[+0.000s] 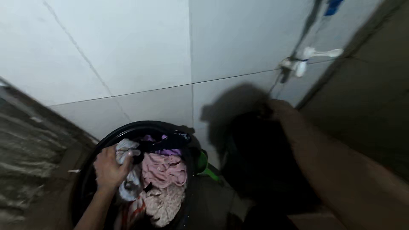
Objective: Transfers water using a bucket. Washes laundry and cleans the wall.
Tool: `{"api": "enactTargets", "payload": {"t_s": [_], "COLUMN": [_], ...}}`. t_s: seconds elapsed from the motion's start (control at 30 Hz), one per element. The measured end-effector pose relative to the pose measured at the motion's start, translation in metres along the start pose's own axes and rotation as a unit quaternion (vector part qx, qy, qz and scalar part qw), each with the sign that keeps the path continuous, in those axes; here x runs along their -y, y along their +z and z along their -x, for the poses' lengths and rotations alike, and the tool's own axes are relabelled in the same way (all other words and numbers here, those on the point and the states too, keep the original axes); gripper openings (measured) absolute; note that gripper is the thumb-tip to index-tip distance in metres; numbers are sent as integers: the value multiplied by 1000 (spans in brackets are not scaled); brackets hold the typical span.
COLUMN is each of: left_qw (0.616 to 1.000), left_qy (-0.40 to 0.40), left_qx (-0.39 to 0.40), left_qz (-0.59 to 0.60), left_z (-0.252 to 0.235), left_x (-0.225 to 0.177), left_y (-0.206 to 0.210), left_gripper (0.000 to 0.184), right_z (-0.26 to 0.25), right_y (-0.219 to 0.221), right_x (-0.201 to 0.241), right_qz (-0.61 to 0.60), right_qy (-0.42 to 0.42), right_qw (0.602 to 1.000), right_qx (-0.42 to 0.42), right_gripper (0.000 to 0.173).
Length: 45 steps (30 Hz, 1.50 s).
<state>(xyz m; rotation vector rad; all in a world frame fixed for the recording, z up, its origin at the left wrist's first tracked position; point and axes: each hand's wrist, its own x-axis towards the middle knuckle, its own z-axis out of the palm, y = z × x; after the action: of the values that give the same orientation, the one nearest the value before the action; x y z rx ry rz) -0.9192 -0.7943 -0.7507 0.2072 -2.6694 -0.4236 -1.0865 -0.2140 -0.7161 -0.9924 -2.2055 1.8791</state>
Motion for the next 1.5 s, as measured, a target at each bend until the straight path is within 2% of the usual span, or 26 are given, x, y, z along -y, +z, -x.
{"api": "enactTargets", "payload": {"t_s": [0.07, 0.1, 0.13, 0.17, 0.27, 0.3, 0.33, 0.43, 0.5, 0.57, 0.63, 0.67, 0.73, 0.77, 0.8, 0.87, 0.93, 1.0, 1.1, 1.17, 1.27, 1.33, 1.37, 1.4, 1.43, 1.5], "left_qw": [1000, 1000, 1000, 1000, 995, 990, 983, 939, 897, 863, 873, 896, 937, 943, 943, 942, 935, 933, 948, 966, 978, 975, 972, 973, 978, 978], "left_qy": [16, 18, 12, 2, 10, 35, 67, 186, 288, 355, 339, 304, 211, 170, 141, 139, 168, 184, 185, 197, 180, 161, 148, 128, 106, 60], "left_qx": [-17, -23, -18, -4, 57, 81, 107, 223, 291, 333, 314, 280, 264, 283, 301, 306, 312, 308, 250, 141, 1, -89, -124, -132, -95, 90], "left_qz": [-8, -9, -2, 14, 86, 112, 136, 185, 168, 136, 155, 161, 91, 49, 21, -1, -2, 27, 74, 94, 108, 126, 134, 141, 151, 176], "left_z": [5, 7, 9, 10, 14, 18, 24, 50, 72, 94, 104, 103, 94, 88, 84, 79, 77, 73, 64, 57, 36, 19, 12, 9, 10, 16], "left_x": [0, -1, -5, -11, -27, -31, -37, -68, -92, -106, -107, -105, -97, -90, -84, -73, -69, -66, -61, -58, -59, -58, -58, -58, -59, -53], "left_y": [2, 2, -1, -6, -27, -33, -39, -55, -49, -33, -28, -34, -51, -54, -54, -49, -46, -50, -67, -83, -122, -140, -144, -145, -143, -138], "left_gripper": [72, 67, 60, 52, 40, 37, 33, 22, 16, 6, 9, 14, 39, 54, 63, 63, 58, 50, 36, 26, 27, 30, 30, 29, 29, 38], "right_z": [-5, -9, -15, -27, -16, 4, 31, 112, 158, 200, 223, 228, 235, 241, 249, 265, 277, 292, 317, 326, 326, 320, 316, 310, 302, 291], "right_y": [-1, -2, -3, -3, 16, 28, 41, 104, 153, 191, 217, 225, 234, 236, 238, 242, 244, 241, 234, 232, 237, 236, 232, 228, 228, 228], "right_x": [-9, -15, -21, -26, -16, -5, 7, 22, 11, -5, -24, -30, -35, -32, -22, 13, 48, 74, 116, 132, 138, 128, 121, 115, 107, 87], "right_qz": [135, 235, 359, 474, 668, 680, 662, 507, 435, 493, 581, 615, 653, 663, 661, 575, 415, 257, 150, 114, 33, 68, 136, 222, 302, 389], "right_qy": [-9, -25, -45, -59, -105, -137, -193, -437, -548, -558, -555, -555, -549, -526, -486, -390, -323, -319, -368, -404, -432, -463, -485, -492, -477, -417], "right_qw": [990, 972, 931, 872, 711, 696, 703, 723, 677, 604, 527, 494, 462, 471, 507, 653, 791, 856, 854, 846, 859, 848, 824, 795, 770, 756], "right_qx": [-29, -3, 49, 108, 194, 187, 175, 169, 229, 284, 276, 263, 243, 249, 265, 302, 314, 316, 336, 328, 275, 251, 258, 276, 296, 321], "right_gripper": [43, 40, 37, 35, 45, 45, 42, 24, 19, 34, 46, 39, 27, 27, 31, 34, 37, 35, 32, 30, 29, 27, 26, 25, 24, 30]}}
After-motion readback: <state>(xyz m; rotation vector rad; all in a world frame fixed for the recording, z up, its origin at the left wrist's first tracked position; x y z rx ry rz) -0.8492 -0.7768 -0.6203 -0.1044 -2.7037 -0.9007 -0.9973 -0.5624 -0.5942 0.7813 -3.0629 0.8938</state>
